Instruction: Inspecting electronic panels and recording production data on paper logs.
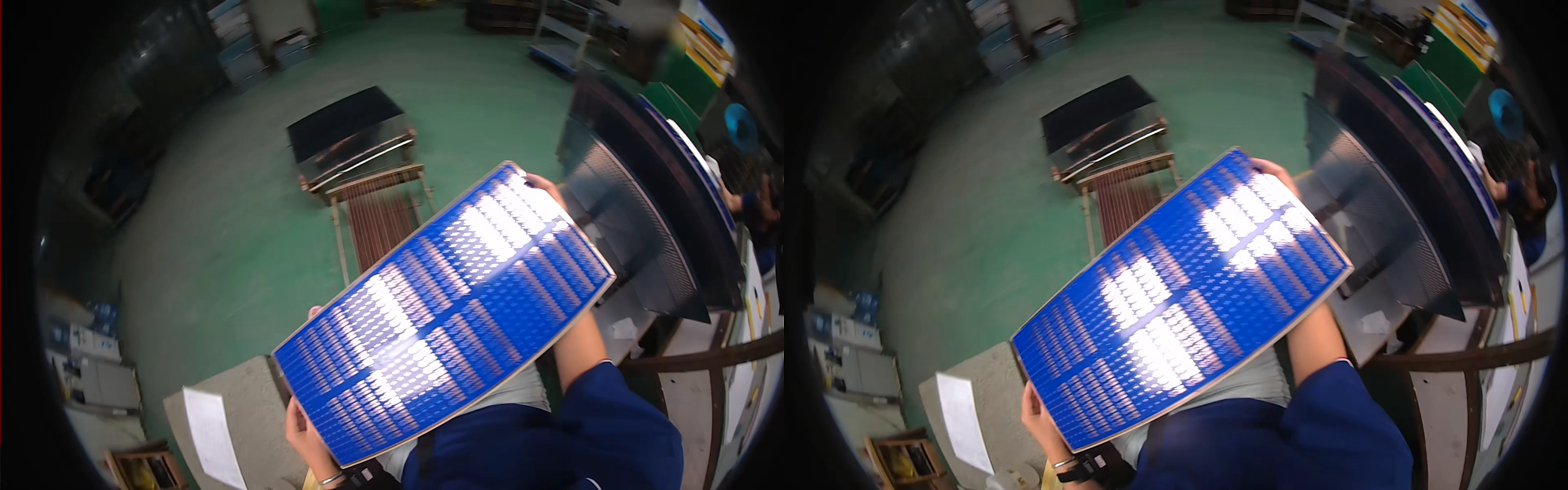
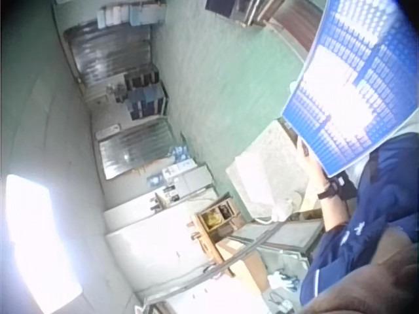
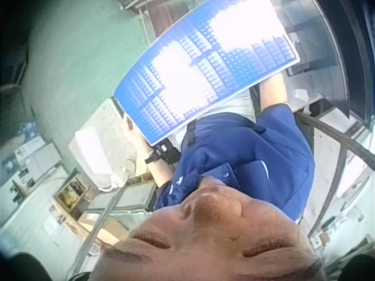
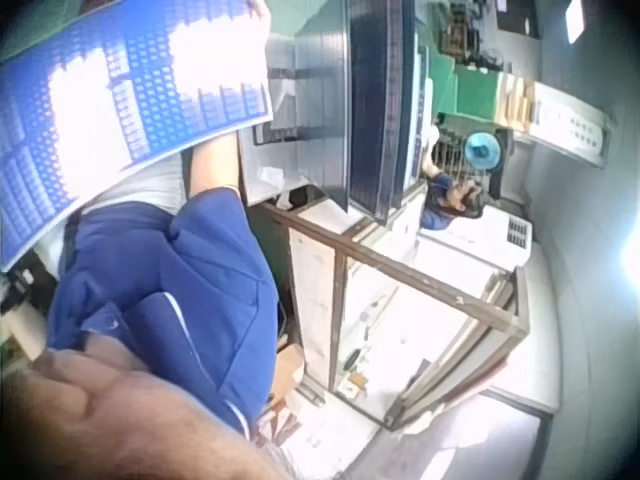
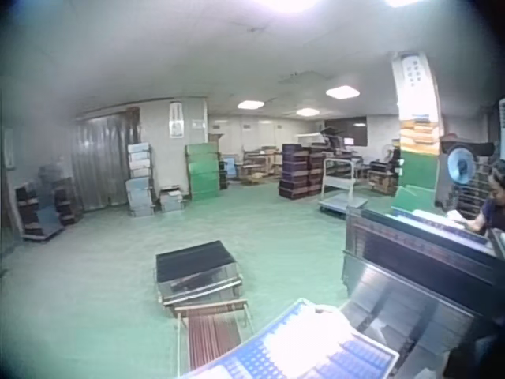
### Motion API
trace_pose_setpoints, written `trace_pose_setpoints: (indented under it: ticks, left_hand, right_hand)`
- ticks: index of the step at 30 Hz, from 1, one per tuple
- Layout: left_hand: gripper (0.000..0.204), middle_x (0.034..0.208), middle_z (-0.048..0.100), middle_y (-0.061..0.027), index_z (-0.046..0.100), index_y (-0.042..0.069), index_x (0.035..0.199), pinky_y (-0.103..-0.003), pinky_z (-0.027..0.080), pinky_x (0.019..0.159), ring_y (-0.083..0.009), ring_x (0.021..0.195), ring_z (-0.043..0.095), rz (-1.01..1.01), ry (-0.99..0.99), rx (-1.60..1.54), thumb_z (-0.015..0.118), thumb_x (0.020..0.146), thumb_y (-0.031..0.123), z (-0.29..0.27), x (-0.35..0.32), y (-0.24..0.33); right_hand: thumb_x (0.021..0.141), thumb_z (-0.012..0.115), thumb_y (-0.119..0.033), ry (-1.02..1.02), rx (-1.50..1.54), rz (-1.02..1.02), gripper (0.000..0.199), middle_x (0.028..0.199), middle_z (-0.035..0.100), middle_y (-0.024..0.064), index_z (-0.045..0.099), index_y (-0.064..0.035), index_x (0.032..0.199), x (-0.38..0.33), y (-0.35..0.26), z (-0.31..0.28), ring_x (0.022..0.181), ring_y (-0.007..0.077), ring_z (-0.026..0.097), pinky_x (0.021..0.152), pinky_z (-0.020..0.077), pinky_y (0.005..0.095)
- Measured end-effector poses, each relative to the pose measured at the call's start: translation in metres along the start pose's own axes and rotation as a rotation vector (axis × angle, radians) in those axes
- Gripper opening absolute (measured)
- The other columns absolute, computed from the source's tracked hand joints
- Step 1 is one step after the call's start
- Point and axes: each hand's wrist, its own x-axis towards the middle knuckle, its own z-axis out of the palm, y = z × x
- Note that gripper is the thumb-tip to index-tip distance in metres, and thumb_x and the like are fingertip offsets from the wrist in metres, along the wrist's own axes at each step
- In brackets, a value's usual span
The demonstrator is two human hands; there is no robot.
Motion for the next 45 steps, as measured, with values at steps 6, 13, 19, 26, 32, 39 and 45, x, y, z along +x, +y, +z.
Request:
trace_pose_setpoints:
  ticks: [6, 13, 19, 26, 32, 39, 45]
  left_hand:
    - [0.035, 0.11, 0.059, -0.0127, 0.043, -0.006, 0.126, -0.027, 0.051, 0.079, -0.0157, 0.093, 0.06, -0.182, -0.147, -0.707, 0.045, 0.095, 0.012, -0.003, -0.001, -0.009]
    - [0.036, 0.112, 0.058, -0.0124, 0.045, -0.001, 0.122, -0.029, 0.05, 0.084, -0.017, 0.097, 0.059, -0.315, -0.265, -0.982, 0.043, 0.096, 0.025, 0.0, -0.004, 0.003]
    - [0.036, 0.108, 0.061, -0.0102, 0.05, 0.001, 0.118, -0.031, 0.051, 0.08, -0.0178, 0.091, 0.062, -0.6, -0.333, -1.077, 0.046, 0.095, 0.028, 0.012, -0.006, -0.005]
    - [0.04, 0.11, 0.06, -0.0109, 0.047, 0.003, 0.121, -0.035, 0.051, 0.083, -0.0207, 0.095, 0.06, -0.679, -0.298, -1.201, 0.044, 0.095, 0.034, 0.046, -0.003, -0.001]
    - [0.039, 0.124, 0.051, -0.0044, 0.041, 0.008, 0.127, -0.039, 0.038, 0.099, -0.0208, 0.114, 0.049, -0.531, -0.433, -1.331, 0.051, 0.093, 0.026, 0.108, -0.001, 0.018]
    - [0.03, 0.1, 0.063, -0.0119, 0.059, 0.007, 0.106, -0.037, 0.05, 0.078, -0.0272, 0.092, 0.061, -0.195, -0.812, -0.281, 0.045, 0.094, 0.03, 0.129, 0.038, -0.044]
    - [0.02, 0.094, 0.062, -0.0166, 0.061, 0.0, 0.105, -0.034, 0.048, 0.071, -0.0272, 0.082, 0.062, 0.143, -0.533, -0.048, 0.052, 0.088, 0.006, 0.098, 0.076, -0.07]
  right_hand:
    - [0.092, 0.05, -0.015, 0.188, 0.053, 0.045, 0.046, 0.114, 0.053, 0.0215, 0.034, 0.0021, 0.132, -0.008, 0.025, -0.03, 0.1, 0.0266, 0.06, 0.084, 0.0532, 0.0384]
    - [0.095, 0.042, -0.019, 0.296, 0.332, 0.554, 0.042, 0.124, 0.046, 0.0214, 0.034, 0.001, 0.131, 0.018, 0.054, -0.069, 0.113, 0.0286, 0.051, 0.091, 0.0492, 0.0392]
    - [0.096, 0.039, -0.024, 0.224, 0.219, 0.491, 0.044, 0.125, 0.046, 0.0211, 0.035, 0.0009, 0.131, -0.056, 0.036, -0.01, 0.113, 0.0285, 0.05, 0.091, 0.0478, 0.0385]
    - [0.097, 0.033, -0.037, 0.33, 0.696, 0.541, 0.051, 0.131, 0.044, 0.0159, 0.036, 0.0007, 0.131, -0.065, 0.029, 0.076, 0.114, 0.0273, 0.048, 0.094, 0.043, 0.0369]
    - [0.092, 0.052, -0.031, 0.256, 0.412, 0.66, 0.05, 0.126, 0.05, 0.0097, 0.038, -0.0005, 0.13, -0.088, 0.023, 0.186, 0.11, 0.0203, 0.052, 0.091, 0.0439, 0.0362]
    - [0.092, 0.05, -0.011, 0.227, -0.098, 0.548, 0.033, 0.112, 0.056, 0.0087, 0.046, 0.0036, 0.122, -0.011, 0.103, 0.19, 0.098, 0.0144, 0.053, 0.088, 0.0421, 0.0289]
    - [0.091, 0.048, -0.005, 0.153, -0.628, 0.342, 0.034, 0.104, 0.061, 0.0126, 0.046, 0.0048, 0.123, 0.004, 0.24, 0.223, 0.09, 0.0153, 0.058, 0.08, 0.0453, 0.0263]
